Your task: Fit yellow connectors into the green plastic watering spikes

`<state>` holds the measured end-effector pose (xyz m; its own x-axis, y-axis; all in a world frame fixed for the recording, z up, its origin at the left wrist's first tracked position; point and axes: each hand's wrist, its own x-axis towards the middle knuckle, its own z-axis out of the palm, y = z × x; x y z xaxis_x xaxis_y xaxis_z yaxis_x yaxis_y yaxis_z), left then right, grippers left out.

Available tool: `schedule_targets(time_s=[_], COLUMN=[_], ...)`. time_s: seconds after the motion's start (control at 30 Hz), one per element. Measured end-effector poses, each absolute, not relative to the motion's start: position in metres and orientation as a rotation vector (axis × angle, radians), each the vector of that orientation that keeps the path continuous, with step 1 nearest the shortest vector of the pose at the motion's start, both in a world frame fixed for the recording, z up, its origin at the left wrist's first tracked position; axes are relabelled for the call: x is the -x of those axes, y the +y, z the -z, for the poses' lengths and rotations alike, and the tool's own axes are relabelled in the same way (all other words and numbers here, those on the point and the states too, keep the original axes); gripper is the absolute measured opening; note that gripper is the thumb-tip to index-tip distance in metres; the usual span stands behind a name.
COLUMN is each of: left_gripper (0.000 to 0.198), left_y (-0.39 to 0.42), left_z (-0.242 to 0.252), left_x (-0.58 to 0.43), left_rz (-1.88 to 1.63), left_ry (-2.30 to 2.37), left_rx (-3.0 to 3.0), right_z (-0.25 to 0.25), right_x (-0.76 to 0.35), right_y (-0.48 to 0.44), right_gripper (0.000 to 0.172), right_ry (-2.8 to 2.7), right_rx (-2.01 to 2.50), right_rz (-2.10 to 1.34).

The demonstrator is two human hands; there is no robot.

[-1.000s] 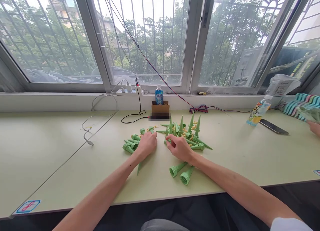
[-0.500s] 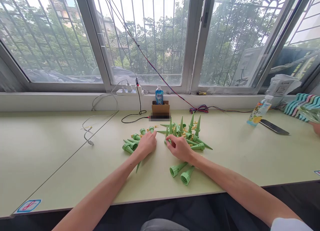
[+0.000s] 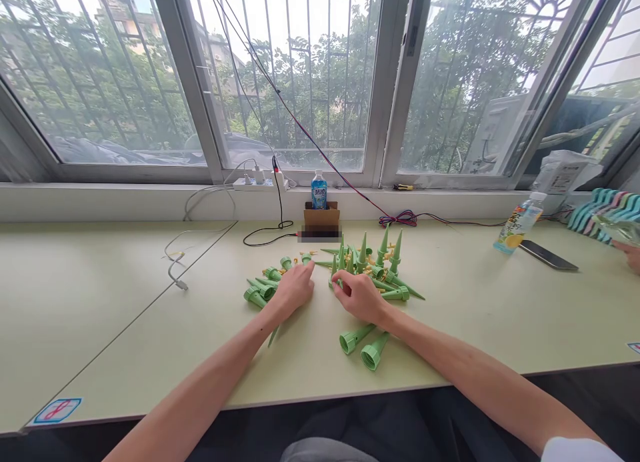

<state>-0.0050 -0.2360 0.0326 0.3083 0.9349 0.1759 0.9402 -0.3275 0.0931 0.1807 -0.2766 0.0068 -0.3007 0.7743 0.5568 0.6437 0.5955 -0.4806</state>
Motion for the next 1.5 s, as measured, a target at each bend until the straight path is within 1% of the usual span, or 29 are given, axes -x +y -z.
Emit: schedule_targets(time_s=[0.17, 0.3, 0.53, 0.9, 1.03, 1.17, 1.27, 1.4, 1.5], left_gripper=[0.031, 0.028, 0.021, 0.016, 0.014, 0.013, 0.014, 0.015, 0.015], left_y=[-0.239, -0.24, -0.239, -0.246, -0.251, -0.252, -0.251, -0.249, -0.249], left_z=[-0.036, -0.038, -0.043, -0.042, -0.042, -0.042, -0.04, -0.034, -0.031], left_x=[0.003, 0.002, 0.001, -0.003, -0.005, -0.008, -0.01, -0.012, -0.013], left_rz=[0.334, 0.429, 0.768, 1.34, 1.518, 1.668, 1.682, 1.565, 1.54], left_ry=[-1.825, -1.815, -1.715, -1.405, -1.246, -0.973, -0.857, -0.884, -0.901], left_rx=[2.485, 2.439, 2.341, 2.279, 2.238, 2.209, 2.254, 2.451, 2.517], right_z=[-0.006, -0.006, -0.008, -0.007, -0.008, -0.008, -0.009, -0.009, -0.009], right_x=[-0.181, -0.181, -0.181, -0.18, -0.18, -0.18, -0.18, -0.181, -0.182], right_y=[-0.276, -0.275, -0.276, -0.276, -0.277, -0.278, -0.278, -0.278, -0.277], right_gripper=[0.014, 0.013, 0.013, 0.013, 0.013, 0.014, 0.015, 0.015, 0.015], right_ry=[-2.033, -2.037, -2.027, -1.988, -1.968, -1.978, -1.985, -1.999, -2.014], right_rx=[1.117, 1.11, 1.105, 1.097, 1.059, 1.01, 1.003, 0.987, 0.975], right_rz=[-0.201, -0.198, -0.212, -0.228, -0.219, -0.22, -0.226, -0.233, -0.234])
